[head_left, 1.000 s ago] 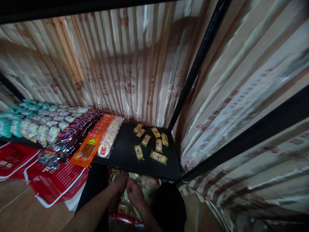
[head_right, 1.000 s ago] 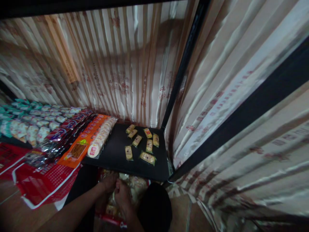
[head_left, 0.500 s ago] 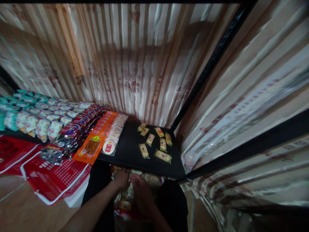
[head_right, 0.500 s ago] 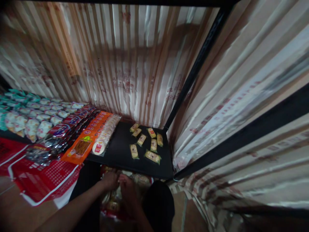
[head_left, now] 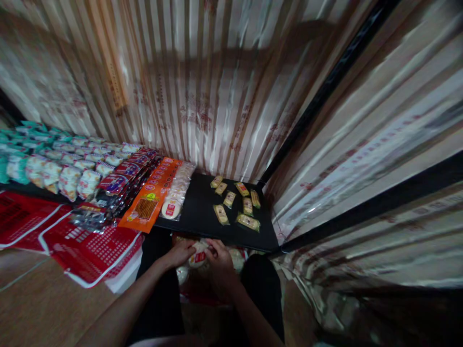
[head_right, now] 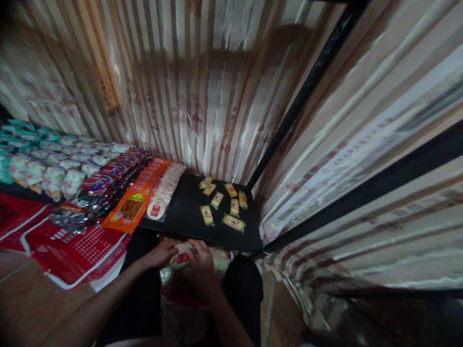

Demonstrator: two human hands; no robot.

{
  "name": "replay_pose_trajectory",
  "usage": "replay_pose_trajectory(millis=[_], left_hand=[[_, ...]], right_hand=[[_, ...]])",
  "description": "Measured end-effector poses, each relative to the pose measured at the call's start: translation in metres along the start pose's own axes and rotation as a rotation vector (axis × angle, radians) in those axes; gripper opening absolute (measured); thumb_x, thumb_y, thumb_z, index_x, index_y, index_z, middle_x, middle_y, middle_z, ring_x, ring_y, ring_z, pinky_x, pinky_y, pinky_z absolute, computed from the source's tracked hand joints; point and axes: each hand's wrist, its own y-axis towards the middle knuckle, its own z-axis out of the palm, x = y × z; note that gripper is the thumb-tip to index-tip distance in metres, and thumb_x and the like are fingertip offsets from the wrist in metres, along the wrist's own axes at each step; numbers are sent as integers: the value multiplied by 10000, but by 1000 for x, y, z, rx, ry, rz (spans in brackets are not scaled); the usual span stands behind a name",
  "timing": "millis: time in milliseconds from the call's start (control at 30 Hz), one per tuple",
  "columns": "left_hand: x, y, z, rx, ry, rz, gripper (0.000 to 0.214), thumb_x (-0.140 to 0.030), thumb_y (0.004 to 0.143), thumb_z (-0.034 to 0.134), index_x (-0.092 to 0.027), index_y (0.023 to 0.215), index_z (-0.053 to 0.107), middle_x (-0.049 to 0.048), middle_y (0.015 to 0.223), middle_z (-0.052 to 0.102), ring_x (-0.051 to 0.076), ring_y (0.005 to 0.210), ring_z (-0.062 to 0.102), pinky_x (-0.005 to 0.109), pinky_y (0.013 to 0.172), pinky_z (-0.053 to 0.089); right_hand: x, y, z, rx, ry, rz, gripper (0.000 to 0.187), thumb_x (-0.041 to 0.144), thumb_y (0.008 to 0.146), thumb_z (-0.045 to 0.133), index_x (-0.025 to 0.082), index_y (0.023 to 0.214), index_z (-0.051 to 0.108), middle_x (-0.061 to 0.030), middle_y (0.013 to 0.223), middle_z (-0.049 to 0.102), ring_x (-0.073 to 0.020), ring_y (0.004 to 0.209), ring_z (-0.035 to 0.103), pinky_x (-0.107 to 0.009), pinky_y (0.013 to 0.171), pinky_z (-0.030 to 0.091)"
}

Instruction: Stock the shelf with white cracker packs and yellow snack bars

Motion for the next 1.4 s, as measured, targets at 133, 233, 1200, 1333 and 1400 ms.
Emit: replay_pose_trajectory(millis=[133,233,1200,1333,1400], left_hand=[[-9,-5,-14,6,-136,22,260,-286,714,341,-146,706,560,13,741,604,140,689,506,241,632,387],[-20,-5,-26,0,-88,63,210,-287,693,353,-163,614,502,-8,668,545,121,639,458,229,587,348],[-57,108,-73,-636,-273,-40,467,-196,756,504,-128,1216,455,127,1190,591,193,1068,572,302,926,426],[-65,131,-87,-764,-177,-17,471,-203,769,487,-120,1232,452,143,1266,539,222,1185,494,356,1004,371],[-70,142,-96,-783,-123,-2,450,-189,768,477,-128,1214,468,133,1249,549,220,1177,498,358,1002,374]], right_hand=[[22,1,-13,-17,-172,-68,424,232,749,551,244,1172,584,-49,1007,589,-171,856,576,-286,771,487],[45,3,-27,47,-341,-138,403,235,746,588,267,1147,611,-61,1050,585,-204,964,548,-304,850,452],[46,156,-34,-135,353,302,228,399,616,633,192,650,545,43,520,530,-98,475,444,-216,470,308],[46,197,-31,-157,209,228,220,410,651,614,194,660,574,19,594,592,-128,581,530,-226,535,359],[47,216,-25,-176,202,215,244,443,677,592,198,675,587,15,625,608,-139,631,553,-230,562,377]])
